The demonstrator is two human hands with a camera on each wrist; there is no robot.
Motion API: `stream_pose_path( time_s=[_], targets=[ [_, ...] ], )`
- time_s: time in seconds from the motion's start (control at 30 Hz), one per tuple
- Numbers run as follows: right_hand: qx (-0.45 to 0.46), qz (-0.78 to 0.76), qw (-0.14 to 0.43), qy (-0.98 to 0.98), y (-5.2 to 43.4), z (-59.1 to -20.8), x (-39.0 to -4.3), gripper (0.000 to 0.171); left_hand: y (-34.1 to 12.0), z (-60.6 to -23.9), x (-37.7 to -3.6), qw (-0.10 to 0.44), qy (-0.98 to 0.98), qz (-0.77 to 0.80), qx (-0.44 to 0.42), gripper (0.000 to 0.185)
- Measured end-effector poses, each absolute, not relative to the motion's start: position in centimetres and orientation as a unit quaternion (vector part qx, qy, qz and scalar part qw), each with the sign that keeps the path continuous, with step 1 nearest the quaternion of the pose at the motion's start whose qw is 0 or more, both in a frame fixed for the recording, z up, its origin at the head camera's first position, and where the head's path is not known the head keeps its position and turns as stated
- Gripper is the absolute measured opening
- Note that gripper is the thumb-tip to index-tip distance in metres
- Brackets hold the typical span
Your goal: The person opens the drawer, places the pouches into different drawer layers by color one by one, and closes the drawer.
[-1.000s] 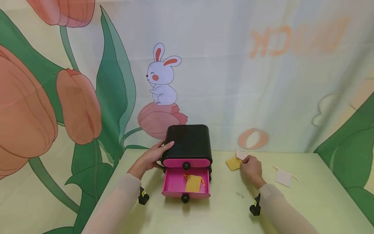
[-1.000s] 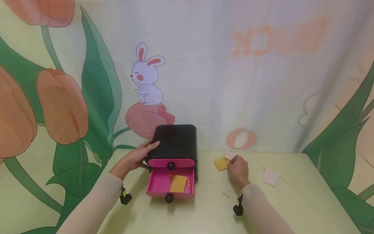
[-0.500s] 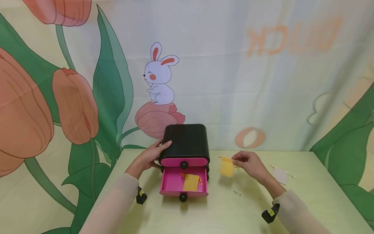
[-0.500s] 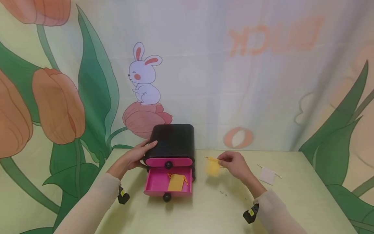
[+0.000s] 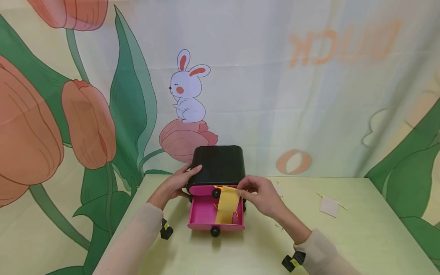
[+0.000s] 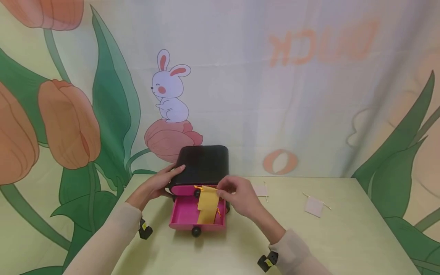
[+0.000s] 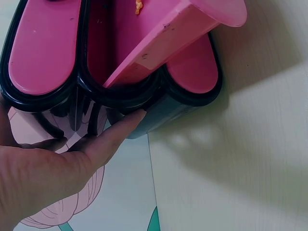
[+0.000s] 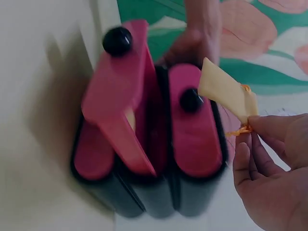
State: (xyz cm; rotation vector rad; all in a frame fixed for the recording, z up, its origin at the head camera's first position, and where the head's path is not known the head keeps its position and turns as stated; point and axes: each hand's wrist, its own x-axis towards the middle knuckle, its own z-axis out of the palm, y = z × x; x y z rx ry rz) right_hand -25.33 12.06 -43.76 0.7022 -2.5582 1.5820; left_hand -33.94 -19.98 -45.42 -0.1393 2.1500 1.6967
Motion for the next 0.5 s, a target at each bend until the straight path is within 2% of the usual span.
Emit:
stream_pose_path(
  time_s=[0.23, 0.5],
  targets=[
    [0.246, 0.524, 0.056, -0.814, 7.6, -46.7, -24.9, 0.013, -19.9, -45.8, -34.1, 0.198, 0.768, 0.608, -0.046, 0.103],
    [0.257, 0.482, 0.108, -0.831, 4.8, -50.1, -24.7, 0.013, -20.0, -45.5, -34.0, 0.193, 0.769, 0.608, -0.044, 0.1]
  ],
)
